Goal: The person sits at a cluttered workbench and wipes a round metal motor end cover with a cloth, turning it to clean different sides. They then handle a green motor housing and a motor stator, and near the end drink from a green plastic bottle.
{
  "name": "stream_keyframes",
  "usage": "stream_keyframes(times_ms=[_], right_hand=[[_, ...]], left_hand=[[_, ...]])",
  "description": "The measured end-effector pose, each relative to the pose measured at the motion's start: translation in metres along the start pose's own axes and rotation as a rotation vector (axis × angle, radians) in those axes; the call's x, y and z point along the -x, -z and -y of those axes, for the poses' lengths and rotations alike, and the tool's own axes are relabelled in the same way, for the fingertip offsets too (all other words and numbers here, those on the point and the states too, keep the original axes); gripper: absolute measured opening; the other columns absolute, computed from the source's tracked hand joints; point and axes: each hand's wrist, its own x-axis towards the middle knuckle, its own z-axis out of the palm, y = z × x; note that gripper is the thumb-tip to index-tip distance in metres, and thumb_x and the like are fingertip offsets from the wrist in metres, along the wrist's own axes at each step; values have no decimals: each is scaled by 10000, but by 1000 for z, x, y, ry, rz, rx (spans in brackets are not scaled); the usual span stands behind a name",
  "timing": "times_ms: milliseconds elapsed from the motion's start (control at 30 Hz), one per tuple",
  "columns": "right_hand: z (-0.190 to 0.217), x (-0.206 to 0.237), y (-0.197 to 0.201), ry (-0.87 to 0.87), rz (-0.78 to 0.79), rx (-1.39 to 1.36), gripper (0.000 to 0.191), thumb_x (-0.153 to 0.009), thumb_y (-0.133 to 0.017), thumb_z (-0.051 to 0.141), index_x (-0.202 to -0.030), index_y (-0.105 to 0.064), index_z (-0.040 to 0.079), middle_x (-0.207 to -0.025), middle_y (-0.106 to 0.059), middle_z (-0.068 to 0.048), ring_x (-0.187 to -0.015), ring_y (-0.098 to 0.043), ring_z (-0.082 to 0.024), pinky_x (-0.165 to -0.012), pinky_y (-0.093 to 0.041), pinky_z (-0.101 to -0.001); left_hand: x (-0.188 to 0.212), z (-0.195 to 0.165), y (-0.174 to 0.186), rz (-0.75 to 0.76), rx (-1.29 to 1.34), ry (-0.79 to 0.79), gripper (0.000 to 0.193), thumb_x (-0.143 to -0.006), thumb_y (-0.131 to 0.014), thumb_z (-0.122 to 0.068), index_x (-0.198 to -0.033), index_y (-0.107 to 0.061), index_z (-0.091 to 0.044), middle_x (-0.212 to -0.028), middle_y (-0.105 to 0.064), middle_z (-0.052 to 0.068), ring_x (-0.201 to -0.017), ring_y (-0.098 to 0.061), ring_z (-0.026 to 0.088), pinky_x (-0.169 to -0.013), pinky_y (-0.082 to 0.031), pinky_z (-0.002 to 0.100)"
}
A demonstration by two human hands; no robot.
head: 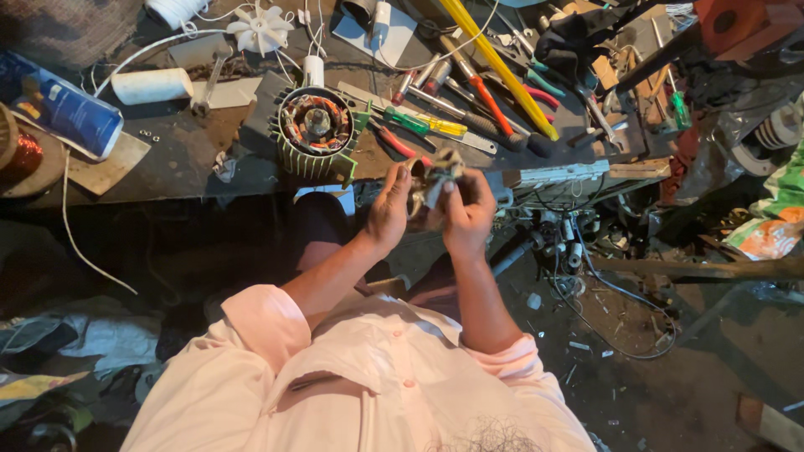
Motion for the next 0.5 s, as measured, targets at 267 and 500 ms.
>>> stream_keyframes(times_ms=[267,500], right_hand=[[27,6,-24,180,195,371,402,-888,-700,-2,-1280,-617,23,-1041,-675,-102,-869,-654,-180,-807,-542,-307],[40,-1,-15,374,255,555,349,-867,-670,11,-1208,-597,24,-974,-608,-142,-795,-610,-277,-718,-503,-340]], left_hand=[[-2,-2,12,-18,13,41,497,-1108,-351,-486,-1318,-529,-73,-1071,-592,2,-972,-549,82,-880,-475,247],[6,5,8,0,-12,33,504,-1124,-353,-498,-1267,-546,-55,-1024,-581,12,-936,-535,84,-848,-471,258]])
